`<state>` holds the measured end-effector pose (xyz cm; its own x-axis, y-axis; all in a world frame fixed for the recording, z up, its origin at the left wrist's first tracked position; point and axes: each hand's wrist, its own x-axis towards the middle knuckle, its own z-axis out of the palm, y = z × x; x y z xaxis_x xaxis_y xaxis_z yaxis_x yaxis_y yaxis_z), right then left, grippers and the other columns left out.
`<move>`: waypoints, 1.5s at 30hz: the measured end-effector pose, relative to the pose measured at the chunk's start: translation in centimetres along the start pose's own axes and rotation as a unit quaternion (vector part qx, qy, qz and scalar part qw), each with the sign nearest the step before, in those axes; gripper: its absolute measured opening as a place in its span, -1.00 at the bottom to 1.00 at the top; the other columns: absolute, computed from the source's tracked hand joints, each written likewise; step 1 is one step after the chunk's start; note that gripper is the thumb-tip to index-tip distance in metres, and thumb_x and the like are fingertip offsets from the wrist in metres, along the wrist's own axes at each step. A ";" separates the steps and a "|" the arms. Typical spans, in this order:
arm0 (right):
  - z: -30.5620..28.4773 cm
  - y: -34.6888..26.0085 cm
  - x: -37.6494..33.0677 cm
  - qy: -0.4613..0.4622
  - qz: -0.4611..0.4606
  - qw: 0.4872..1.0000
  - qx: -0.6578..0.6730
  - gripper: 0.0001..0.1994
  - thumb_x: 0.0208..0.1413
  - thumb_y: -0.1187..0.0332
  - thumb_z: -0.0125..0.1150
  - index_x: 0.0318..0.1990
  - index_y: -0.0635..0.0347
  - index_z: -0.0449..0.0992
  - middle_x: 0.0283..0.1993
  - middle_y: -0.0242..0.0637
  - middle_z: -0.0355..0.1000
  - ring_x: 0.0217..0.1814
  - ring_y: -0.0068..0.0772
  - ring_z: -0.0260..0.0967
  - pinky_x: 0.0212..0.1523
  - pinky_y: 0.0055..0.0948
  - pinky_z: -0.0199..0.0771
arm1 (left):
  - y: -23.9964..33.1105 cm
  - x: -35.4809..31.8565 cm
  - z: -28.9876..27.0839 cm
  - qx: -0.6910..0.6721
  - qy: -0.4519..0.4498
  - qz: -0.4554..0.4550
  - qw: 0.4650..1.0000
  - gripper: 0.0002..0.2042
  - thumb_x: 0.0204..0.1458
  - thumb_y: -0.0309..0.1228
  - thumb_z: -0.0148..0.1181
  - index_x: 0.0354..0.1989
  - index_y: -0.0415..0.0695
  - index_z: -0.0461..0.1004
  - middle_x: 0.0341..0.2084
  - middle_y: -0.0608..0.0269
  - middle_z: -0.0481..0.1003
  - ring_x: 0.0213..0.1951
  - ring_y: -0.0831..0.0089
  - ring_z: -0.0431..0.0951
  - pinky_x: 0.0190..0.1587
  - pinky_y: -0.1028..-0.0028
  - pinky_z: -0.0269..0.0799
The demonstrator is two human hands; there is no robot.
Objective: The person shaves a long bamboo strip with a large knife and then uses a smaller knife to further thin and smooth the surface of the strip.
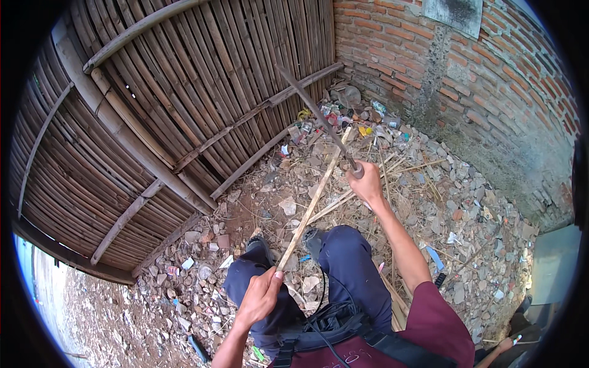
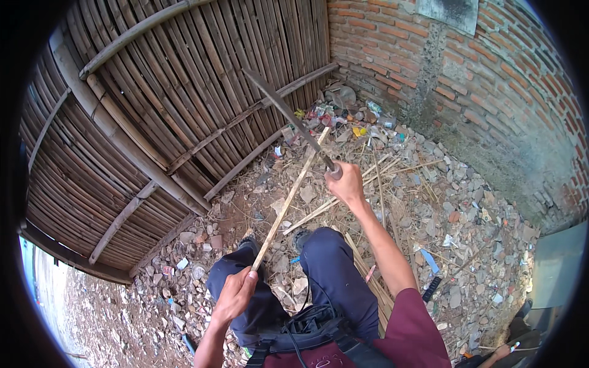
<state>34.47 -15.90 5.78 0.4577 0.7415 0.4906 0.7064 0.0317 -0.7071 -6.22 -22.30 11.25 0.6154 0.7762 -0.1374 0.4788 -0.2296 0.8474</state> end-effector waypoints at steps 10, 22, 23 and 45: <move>0.3 -1.7 -2.3 -0.026 -0.177 0.982 -0.054 -0.69 -0.13 0.43 0.42 -0.14 0.19 0.77 -0.53 -0.19 0.63 -0.58 -0.38 0.59 -0.51 -0.36 0.53 | 0.3 0.1 -0.6 0.001 -0.014 -0.008 1.000 -0.65 0.48 -0.29 -0.10 -0.30 -0.33 0.38 -0.64 -0.04 0.34 -0.56 0.09 0.31 -0.37 0.13 0.29; 0.0 3.2 0.4 0.082 0.177 0.978 0.069 -0.79 0.02 0.33 0.33 -0.54 0.24 0.51 -0.60 -0.29 0.47 -0.54 -0.44 0.37 -0.43 -0.28 0.31 | -2.5 0.1 -1.5 -0.054 -0.019 -0.057 0.997 -0.56 0.52 -0.14 -0.07 -0.41 -0.17 0.37 -0.63 0.46 0.26 -0.54 0.62 0.22 -0.48 0.45 0.16; 0.5 4.2 -0.1 0.096 0.177 0.974 0.101 -0.79 0.03 0.34 0.32 -0.55 0.22 0.49 -0.61 -0.34 0.42 -0.56 -0.46 0.31 -0.44 -0.30 0.27 | -3.1 0.2 -1.4 -0.053 -0.024 -0.036 0.998 -0.56 0.52 -0.11 -0.07 -0.40 -0.15 0.37 -0.63 0.49 0.25 -0.55 0.66 0.20 -0.50 0.48 0.14; 1.0 -6.2 -6.6 -0.089 -0.165 0.980 -0.061 -0.80 -0.20 0.45 0.36 -0.31 0.04 0.67 -0.58 -0.26 0.58 -0.59 -0.26 0.57 -0.53 -0.24 0.53 | -1.0 2.2 -0.2 -0.248 -0.105 -0.119 0.956 -0.45 0.55 -0.03 -0.16 -0.51 -0.15 0.23 -0.63 0.48 0.19 -0.53 0.58 0.12 -0.48 0.40 0.09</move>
<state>26.54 -20.25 6.41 0.0993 0.8095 0.5787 0.8641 0.2182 -0.4535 -5.45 -20.22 10.24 0.6632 0.6253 -0.4113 0.2958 0.2857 0.9115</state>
